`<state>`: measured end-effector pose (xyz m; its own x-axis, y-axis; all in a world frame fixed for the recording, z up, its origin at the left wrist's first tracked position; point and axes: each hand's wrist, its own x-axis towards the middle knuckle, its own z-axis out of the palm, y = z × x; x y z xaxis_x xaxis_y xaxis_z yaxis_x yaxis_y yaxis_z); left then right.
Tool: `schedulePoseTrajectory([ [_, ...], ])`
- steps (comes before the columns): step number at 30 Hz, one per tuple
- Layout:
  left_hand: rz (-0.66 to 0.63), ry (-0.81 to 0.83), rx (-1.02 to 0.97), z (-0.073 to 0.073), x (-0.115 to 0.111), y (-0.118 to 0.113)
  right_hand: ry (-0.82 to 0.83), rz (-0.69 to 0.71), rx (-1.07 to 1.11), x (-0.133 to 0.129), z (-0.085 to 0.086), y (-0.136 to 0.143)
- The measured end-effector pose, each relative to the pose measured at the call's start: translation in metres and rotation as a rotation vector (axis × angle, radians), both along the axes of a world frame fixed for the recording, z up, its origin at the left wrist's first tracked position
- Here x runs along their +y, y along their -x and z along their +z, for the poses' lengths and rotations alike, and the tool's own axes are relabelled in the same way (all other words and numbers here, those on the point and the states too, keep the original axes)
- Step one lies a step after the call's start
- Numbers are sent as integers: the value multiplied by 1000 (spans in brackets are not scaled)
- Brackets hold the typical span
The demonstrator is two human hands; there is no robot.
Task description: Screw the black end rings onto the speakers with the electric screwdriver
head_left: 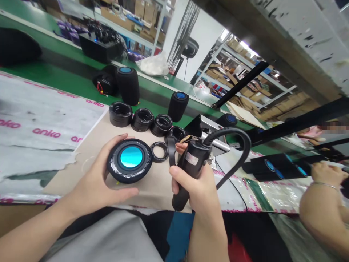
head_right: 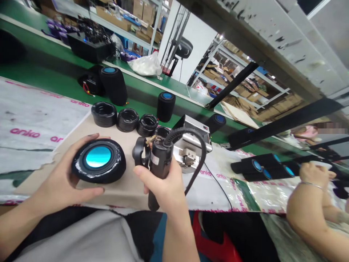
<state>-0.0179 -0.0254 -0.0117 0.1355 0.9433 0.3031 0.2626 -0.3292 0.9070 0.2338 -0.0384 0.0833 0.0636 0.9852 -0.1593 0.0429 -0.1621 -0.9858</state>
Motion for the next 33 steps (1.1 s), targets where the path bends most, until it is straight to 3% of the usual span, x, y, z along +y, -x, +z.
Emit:
schedulePoseTrajectory([
  [2,51,-1,46,1,4,1,12,4,41,-2,-9,1],
  [7,226,-276,88,1,1,-25,43,22,286,-6,-30,14],
  [10,307,-226,-7,0,-17,-42,9,-5,415,-5,-41,21],
  [12,176,-78,-90,1,-31,-42,1,-37,457,-2,-47,21],
  [15,-96,156,-161,6,-37,-23,-8,-53,493,4,-51,16],
  [17,-178,213,-143,10,-29,-8,-37,-49,506,7,-53,12],
  [20,-237,167,-67,17,-5,6,-66,-36,500,10,-53,6],
  [25,-338,128,-2,18,20,6,-109,116,320,6,-26,-11],
  [29,-243,119,21,17,17,-6,-305,248,-92,2,15,-26],
  [33,-236,113,-2,29,13,-25,-261,541,-386,11,50,-27],
])
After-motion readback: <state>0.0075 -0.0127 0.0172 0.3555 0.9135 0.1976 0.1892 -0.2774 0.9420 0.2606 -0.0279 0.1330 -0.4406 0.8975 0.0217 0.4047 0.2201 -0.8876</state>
